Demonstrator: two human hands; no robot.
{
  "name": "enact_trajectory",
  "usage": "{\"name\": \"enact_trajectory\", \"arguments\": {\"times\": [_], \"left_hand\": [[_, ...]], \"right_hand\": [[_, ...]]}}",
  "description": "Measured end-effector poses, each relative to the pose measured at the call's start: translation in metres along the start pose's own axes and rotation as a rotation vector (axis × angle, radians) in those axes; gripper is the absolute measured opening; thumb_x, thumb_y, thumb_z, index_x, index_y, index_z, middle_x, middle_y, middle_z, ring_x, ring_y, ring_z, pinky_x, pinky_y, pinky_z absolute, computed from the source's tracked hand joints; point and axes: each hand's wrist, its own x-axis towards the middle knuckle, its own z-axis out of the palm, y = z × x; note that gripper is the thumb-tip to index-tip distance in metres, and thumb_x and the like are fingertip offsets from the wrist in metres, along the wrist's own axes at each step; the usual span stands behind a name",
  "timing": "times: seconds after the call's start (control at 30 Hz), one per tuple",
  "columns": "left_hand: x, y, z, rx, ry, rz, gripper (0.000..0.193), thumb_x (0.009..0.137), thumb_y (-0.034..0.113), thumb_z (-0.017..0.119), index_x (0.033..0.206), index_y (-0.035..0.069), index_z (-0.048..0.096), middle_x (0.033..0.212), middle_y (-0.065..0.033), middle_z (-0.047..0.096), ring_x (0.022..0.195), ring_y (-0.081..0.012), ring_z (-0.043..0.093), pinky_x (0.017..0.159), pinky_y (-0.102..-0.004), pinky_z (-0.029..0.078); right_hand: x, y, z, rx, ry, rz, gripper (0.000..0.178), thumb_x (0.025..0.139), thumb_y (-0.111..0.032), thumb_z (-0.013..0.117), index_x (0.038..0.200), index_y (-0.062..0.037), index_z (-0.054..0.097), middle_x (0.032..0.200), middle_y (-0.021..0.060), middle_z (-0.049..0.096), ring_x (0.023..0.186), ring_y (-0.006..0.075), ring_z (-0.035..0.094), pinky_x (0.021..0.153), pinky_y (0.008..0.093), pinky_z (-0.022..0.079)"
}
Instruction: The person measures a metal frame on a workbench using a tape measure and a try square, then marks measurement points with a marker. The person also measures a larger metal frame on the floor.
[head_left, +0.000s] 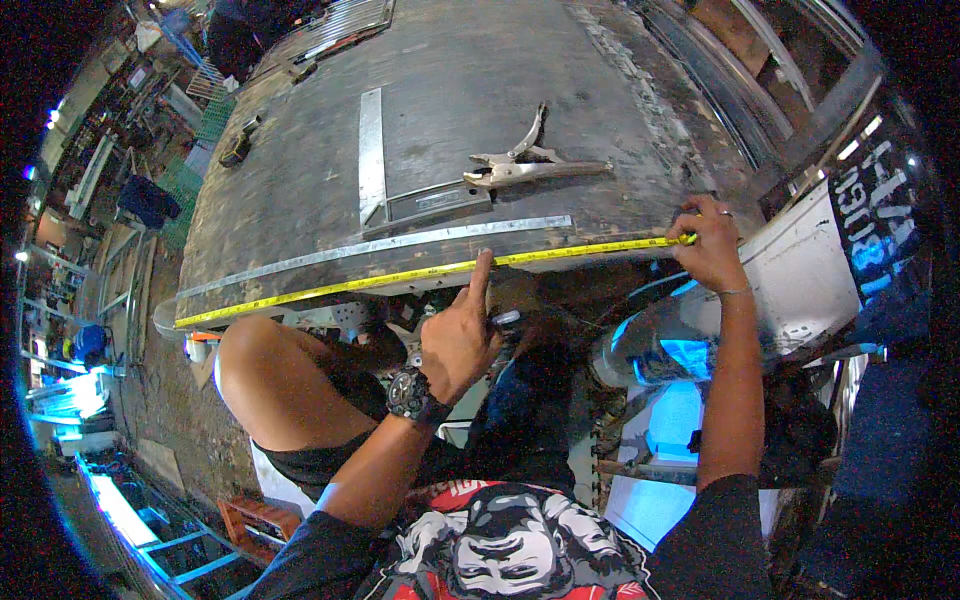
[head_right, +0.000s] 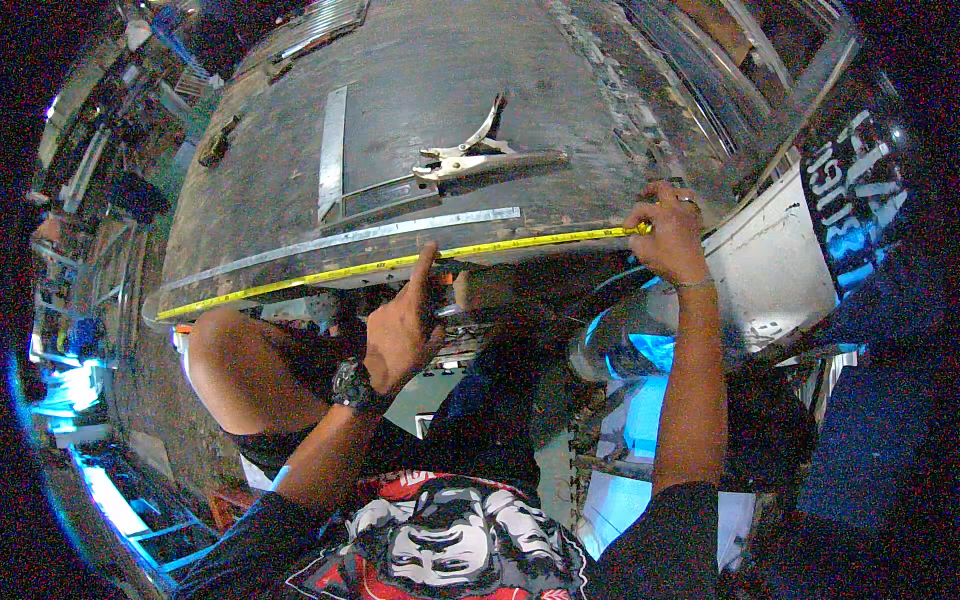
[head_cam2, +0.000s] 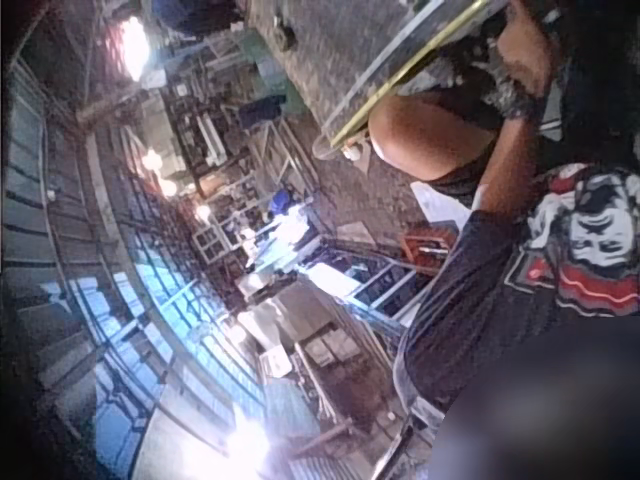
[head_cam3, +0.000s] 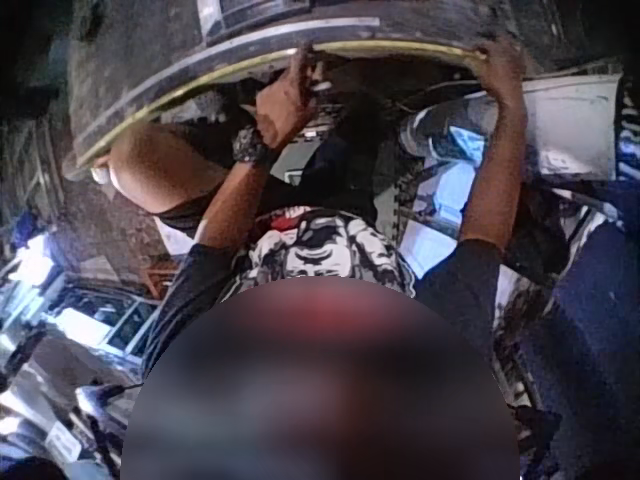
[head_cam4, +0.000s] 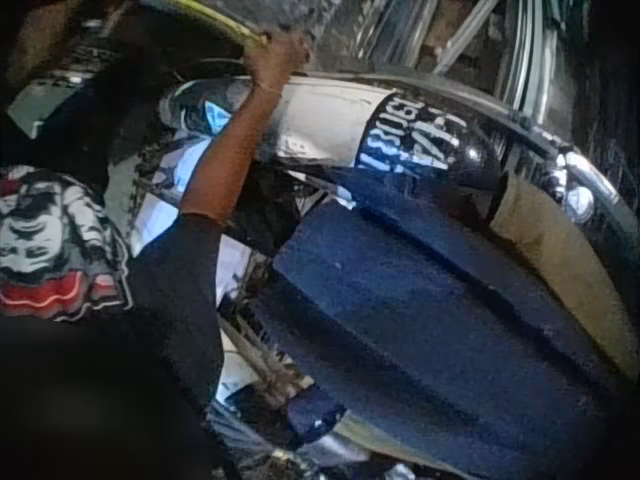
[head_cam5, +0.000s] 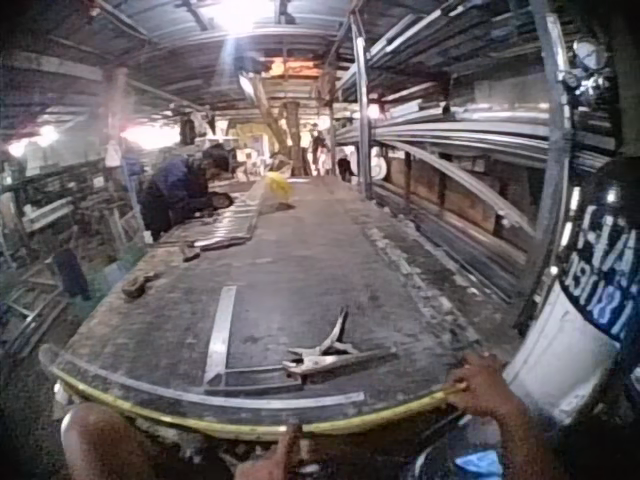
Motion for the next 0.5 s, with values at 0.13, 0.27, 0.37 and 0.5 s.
{"name": "enact_trajectory", "arguments": {"times": [0.13, 0.27, 0.37, 0.5], "left_hand": [[0.003, 0.009, 0.004, 0.062, -0.009, 0.043, 0.109, 0.077, 0.01, 0.078, 0.165, 0.023, 0.014, 0.126, -0.0209, 0.069, 0.096, -0.0441, 0.071, 0.077, -0.0495, 0.06], [0.007, 0.014, 0.007, 0.034, -0.057, 0.026, 0.108, 0.078, 0.011, 0.079, 0.164, 0.021, 0.016, 0.125, -0.0201, 0.07, 0.095, -0.0427, 0.072, 0.076, -0.0488, 0.06], [0.007, 0.015, 0.007, 0.049, -0.056, 0.024, 0.105, 0.078, 0.011, 0.078, 0.164, 0.02, 0.017, 0.124, -0.0197, 0.071, 0.095, -0.0419, 0.072, 0.076, -0.0492, 0.06], [0.002, 0.015, 0.008, 0.055, -0.085, -0.005, 0.104, 0.079, 0.01, 0.077, 0.163, 0.02, 0.018, 0.123, -0.0194, 0.071, 0.095, -0.0416, 0.072, 0.076, -0.0495, 0.059]], "right_hand": [[0.0, 0.002, 0.003, 0.015, 0.021, -0.009, 0.013, 0.067, -0.01, 0.074, 0.079, -0.0161, 0.074, 0.12, 0.0099, 0.064, 0.115, 0.0367, 0.056, 0.099, 0.0461, 0.047], [0.0, 0.004, 0.007, 0.043, 0.081, -0.045, 0.013, 0.066, -0.009, 0.072, 0.076, -0.0175, 0.075, 0.117, 0.0095, 0.066, 0.112, 0.0374, 0.058, 0.096, 0.0476, 0.05], [-0.001, 0.005, 0.007, 0.03, 0.105, -0.076, 0.013, 0.066, -0.009, 0.073, 0.076, -0.0174, 0.074, 0.117, 0.009, 0.066, 0.112, 0.0378, 0.058, 0.096, 0.0484, 0.05], [-0.005, 0.004, 0.007, 0.032, 0.093, -0.073, 0.014, 0.066, -0.008, 0.073, 0.076, -0.0181, 0.074, 0.117, 0.0088, 0.065, 0.114, 0.0381, 0.057, 0.097, 0.0488, 0.049]]}}
